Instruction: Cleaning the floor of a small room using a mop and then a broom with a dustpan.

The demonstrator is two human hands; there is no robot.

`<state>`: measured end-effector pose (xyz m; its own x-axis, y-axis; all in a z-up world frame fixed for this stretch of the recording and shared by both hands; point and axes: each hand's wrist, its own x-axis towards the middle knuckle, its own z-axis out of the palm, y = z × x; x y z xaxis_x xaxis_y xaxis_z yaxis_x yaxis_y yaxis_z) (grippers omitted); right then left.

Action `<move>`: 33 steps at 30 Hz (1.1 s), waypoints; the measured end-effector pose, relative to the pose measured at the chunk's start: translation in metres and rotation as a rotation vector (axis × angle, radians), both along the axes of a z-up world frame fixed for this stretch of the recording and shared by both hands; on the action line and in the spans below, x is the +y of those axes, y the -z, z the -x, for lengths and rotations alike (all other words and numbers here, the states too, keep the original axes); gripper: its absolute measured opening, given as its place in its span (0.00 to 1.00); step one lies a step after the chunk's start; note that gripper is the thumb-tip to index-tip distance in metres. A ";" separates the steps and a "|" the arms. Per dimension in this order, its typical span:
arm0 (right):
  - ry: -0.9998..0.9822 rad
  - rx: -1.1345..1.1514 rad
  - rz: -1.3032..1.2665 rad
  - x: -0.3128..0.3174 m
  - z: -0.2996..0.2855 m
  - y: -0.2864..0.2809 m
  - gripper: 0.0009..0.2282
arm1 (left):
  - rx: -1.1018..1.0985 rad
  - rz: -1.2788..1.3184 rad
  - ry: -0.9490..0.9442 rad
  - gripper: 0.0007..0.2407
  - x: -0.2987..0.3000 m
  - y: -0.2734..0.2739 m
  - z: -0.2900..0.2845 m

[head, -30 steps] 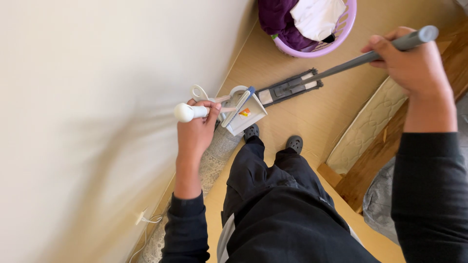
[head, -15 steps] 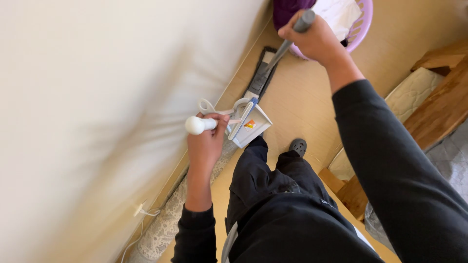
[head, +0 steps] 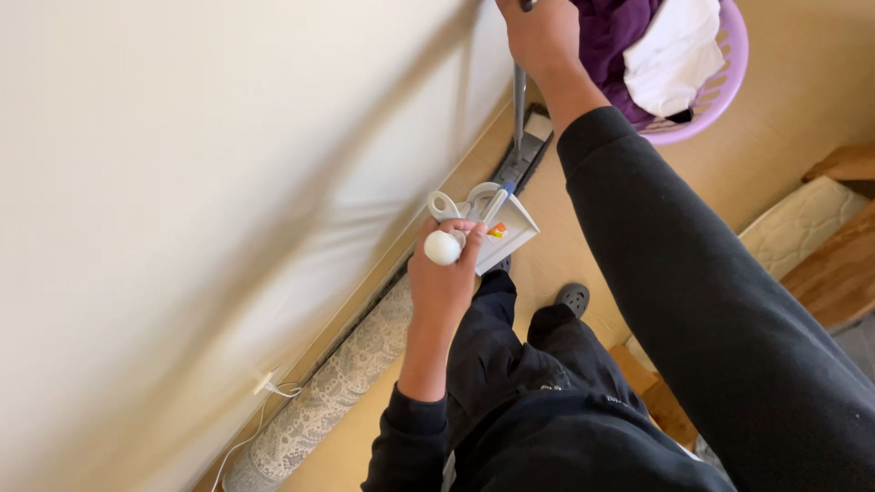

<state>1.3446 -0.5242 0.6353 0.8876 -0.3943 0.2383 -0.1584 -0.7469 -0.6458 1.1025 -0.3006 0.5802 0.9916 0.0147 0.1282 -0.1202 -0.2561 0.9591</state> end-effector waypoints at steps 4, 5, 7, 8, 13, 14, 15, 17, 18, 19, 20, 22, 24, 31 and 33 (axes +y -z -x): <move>-0.104 -0.005 0.134 -0.010 -0.028 0.006 0.22 | 0.004 -0.005 -0.012 0.09 -0.006 0.005 -0.008; -0.139 -0.037 0.197 -0.012 -0.031 0.008 0.21 | 0.008 -0.002 -0.007 0.09 -0.007 0.006 -0.009; -0.168 -0.070 0.256 -0.014 -0.025 0.010 0.21 | 0.009 -0.004 0.003 0.09 -0.007 0.006 -0.012; -0.138 0.026 0.197 -0.014 -0.016 0.009 0.25 | 0.012 0.002 0.016 0.09 -0.007 0.006 -0.015; -0.299 0.052 0.340 0.009 0.115 -0.027 0.19 | -0.077 0.004 0.103 0.11 -0.018 0.015 -0.025; -0.387 0.246 0.136 0.020 0.151 -0.041 0.18 | -0.117 -0.006 0.101 0.12 -0.023 0.012 -0.027; -0.471 0.432 -0.074 0.033 0.189 -0.054 0.20 | -0.158 -0.012 0.100 0.12 -0.027 0.009 -0.027; -0.503 0.419 -0.220 0.039 0.237 -0.047 0.20 | -0.127 -0.037 0.134 0.11 -0.038 0.010 -0.024; -0.560 0.410 -0.364 0.042 0.262 -0.044 0.20 | -0.090 -0.065 0.144 0.11 -0.044 0.010 -0.022; -0.530 0.391 -0.365 0.047 0.273 -0.044 0.20 | -0.105 -0.063 0.175 0.11 -0.048 0.013 -0.021; -0.459 0.397 -0.460 0.052 0.285 -0.043 0.20 | -0.090 -0.062 0.192 0.12 -0.052 0.016 -0.019; -0.355 0.374 -0.555 0.059 0.306 -0.045 0.22 | -0.094 -0.056 0.245 0.14 -0.062 0.023 -0.008; -0.231 0.350 -0.697 0.064 0.325 -0.049 0.22 | -0.154 -0.023 0.307 0.18 -0.070 0.034 0.008; 0.035 0.304 -0.501 0.075 0.437 -0.034 0.22 | -0.435 -0.100 0.528 0.20 -0.077 0.074 0.101; 0.070 0.118 -0.514 0.077 0.483 -0.015 0.20 | -0.422 -0.007 0.615 0.24 -0.075 0.076 0.144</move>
<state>0.8618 -0.4476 0.6506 0.8640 -0.4933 -0.1010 -0.2900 -0.3235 -0.9007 0.9590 -0.3753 0.5041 0.6869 -0.5296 0.4977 -0.6015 -0.0299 0.7983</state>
